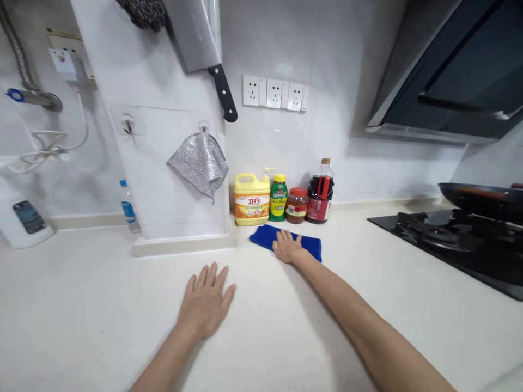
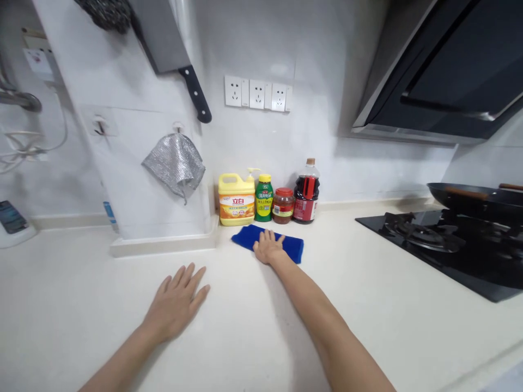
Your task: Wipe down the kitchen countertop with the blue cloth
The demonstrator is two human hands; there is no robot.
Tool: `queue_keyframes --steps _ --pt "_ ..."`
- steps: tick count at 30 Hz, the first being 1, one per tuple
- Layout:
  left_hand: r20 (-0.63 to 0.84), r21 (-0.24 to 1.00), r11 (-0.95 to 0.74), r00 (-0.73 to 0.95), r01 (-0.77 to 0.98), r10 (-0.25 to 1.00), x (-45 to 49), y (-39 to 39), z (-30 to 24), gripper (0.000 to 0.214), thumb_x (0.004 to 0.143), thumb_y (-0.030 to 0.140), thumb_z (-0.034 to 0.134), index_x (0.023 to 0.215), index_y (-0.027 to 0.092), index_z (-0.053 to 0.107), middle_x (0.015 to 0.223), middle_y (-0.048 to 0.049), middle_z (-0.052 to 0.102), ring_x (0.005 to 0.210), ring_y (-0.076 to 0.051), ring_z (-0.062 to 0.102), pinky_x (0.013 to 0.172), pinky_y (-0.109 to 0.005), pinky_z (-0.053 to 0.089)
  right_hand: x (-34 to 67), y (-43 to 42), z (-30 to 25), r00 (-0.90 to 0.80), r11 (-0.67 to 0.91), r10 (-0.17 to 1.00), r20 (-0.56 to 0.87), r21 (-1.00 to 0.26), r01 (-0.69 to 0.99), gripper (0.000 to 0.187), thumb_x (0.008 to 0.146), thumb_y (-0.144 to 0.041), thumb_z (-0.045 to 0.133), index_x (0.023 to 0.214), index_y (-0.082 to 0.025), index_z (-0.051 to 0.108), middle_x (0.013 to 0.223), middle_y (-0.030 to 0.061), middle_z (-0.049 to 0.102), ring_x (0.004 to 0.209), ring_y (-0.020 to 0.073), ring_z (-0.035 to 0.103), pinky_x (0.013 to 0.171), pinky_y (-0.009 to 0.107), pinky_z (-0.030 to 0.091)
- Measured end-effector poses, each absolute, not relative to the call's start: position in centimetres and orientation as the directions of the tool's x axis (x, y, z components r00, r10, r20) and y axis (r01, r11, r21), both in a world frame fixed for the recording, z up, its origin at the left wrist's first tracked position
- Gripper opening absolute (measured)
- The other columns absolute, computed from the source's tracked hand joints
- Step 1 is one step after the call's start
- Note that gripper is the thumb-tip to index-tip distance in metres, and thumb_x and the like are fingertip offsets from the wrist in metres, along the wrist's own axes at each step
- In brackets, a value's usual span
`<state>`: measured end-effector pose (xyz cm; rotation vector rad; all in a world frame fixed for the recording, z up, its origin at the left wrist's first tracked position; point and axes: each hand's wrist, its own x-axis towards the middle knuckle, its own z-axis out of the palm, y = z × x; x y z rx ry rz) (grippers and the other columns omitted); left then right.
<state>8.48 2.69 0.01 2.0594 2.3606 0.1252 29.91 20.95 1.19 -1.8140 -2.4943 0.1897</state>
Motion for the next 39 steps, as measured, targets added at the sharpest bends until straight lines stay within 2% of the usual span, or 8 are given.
queue_keyframes --steps 5,10,13,21,27,29,33,39 --pt "0.062 0.037 0.14 -0.143 0.989 0.988 8.2 3.1 -0.2 0.058 0.096 0.036 0.019 0.154 0.024 0.022 0.162 -0.0042 0.018 0.151 -0.024 0.014 0.123 -0.05 0.016 29.2 17.4 1.3 -0.666 0.657 0.746 -0.011 -0.148 0.739 0.059 0.101 -0.038 0.028 0.158 -0.02 0.02 0.166 0.0027 0.012 0.152 0.0207 0.008 0.122 0.051 0.001" --pt "0.075 0.006 0.127 -0.127 0.992 0.989 8.1 2.9 -0.1 0.059 0.096 0.028 0.016 0.154 0.018 0.02 0.162 -0.004 0.021 0.151 -0.023 0.017 0.123 -0.048 0.018 33.9 8.8 1.7 -0.928 0.909 0.368 0.065 -0.236 0.344 0.059 0.099 -0.034 0.037 0.156 -0.024 0.025 0.164 0.0046 0.021 0.152 0.0205 0.013 0.121 0.052 -0.001" --pt "0.09 0.002 0.112 -0.112 0.994 0.99 7.9 2.6 0.1 0.059 0.096 0.026 0.016 0.153 0.017 0.025 0.162 -0.0055 0.022 0.15 -0.024 0.019 0.123 -0.048 0.019 38.4 4.2 2.1 -0.958 0.908 0.272 0.088 -0.352 0.225 0.06 0.099 -0.039 0.042 0.156 -0.029 0.026 0.162 0.0047 0.027 0.151 0.0222 0.016 0.121 0.053 -0.002" --pt "0.13 0.018 0.108 -0.109 0.994 0.985 7.5 2.7 0.1 0.058 0.095 0.027 0.019 0.151 0.017 0.029 0.161 -0.007 0.025 0.149 -0.025 0.023 0.122 -0.048 0.021 55.8 0.2 2.2 -0.76 0.727 0.647 0.066 -0.354 0.588 0.053 0.099 -0.054 0.039 0.149 -0.037 0.043 0.165 0.001 0.018 0.151 0.0313 0.006 0.119 0.059 -0.004" --pt "0.139 -0.037 0.094 -0.088 0.995 0.986 6.7 3.9 -0.7 0.06 0.095 0.029 0.015 0.152 0.016 0.025 0.162 -0.0067 0.024 0.15 -0.025 0.02 0.121 -0.048 0.022 57.8 1.4 1.1 -0.276 0.312 0.95 0.146 -0.488 0.815 0.07 0.099 -0.061 0.024 0.159 -0.026 0.015 0.166 0.0039 0.01 0.152 0.0247 0.008 0.123 0.049 0.006" --pt "0.138 -0.03 0.101 -0.096 0.994 0.986 6.3 4.4 -1.3 0.06 0.095 0.032 0.015 0.153 0.018 0.024 0.162 -0.0046 0.024 0.15 -0.024 0.02 0.122 -0.048 0.021 55.1 2.7 -0.3 -0.221 0.21 0.975 0.002 -0.328 0.921 0.074 0.098 -0.059 0.024 0.156 -0.013 0.029 0.163 0.0137 0.02 0.151 0.0321 0.013 0.123 0.053 0.008" --pt "0.14 -0.06 0.09 -0.081 0.994 0.987 5.2 5.4 -2.6 0.063 0.094 0.037 0.01 0.154 0.021 0.02 0.163 0.0003 0.022 0.151 -0.021 0.017 0.123 -0.046 0.019 51.0 6.8 -2.1 -0.182 0.191 0.981 0.07 -0.143 0.971 0.078 0.099 -0.054 0.022 0.153 0.003 0.026 0.162 0.0224 0.014 0.151 0.035 0.005 0.122 0.051 0.003" --pt "0.104 -0.127 0.094 -0.081 0.987 0.991 4.6 6.0 -3.3 0.067 0.092 0.042 0.008 0.155 0.023 0.016 0.163 0.0048 0.019 0.152 -0.019 0.013 0.123 -0.044 0.019 52.8 14.4 -0.5 -0.165 0.165 0.986 0.018 -0.172 0.971 0.063 0.103 -0.051 0.021 0.158 -0.019 0.024 0.165 0.0116 0.014 0.152 0.0271 0.008 0.122 0.044 0.005"
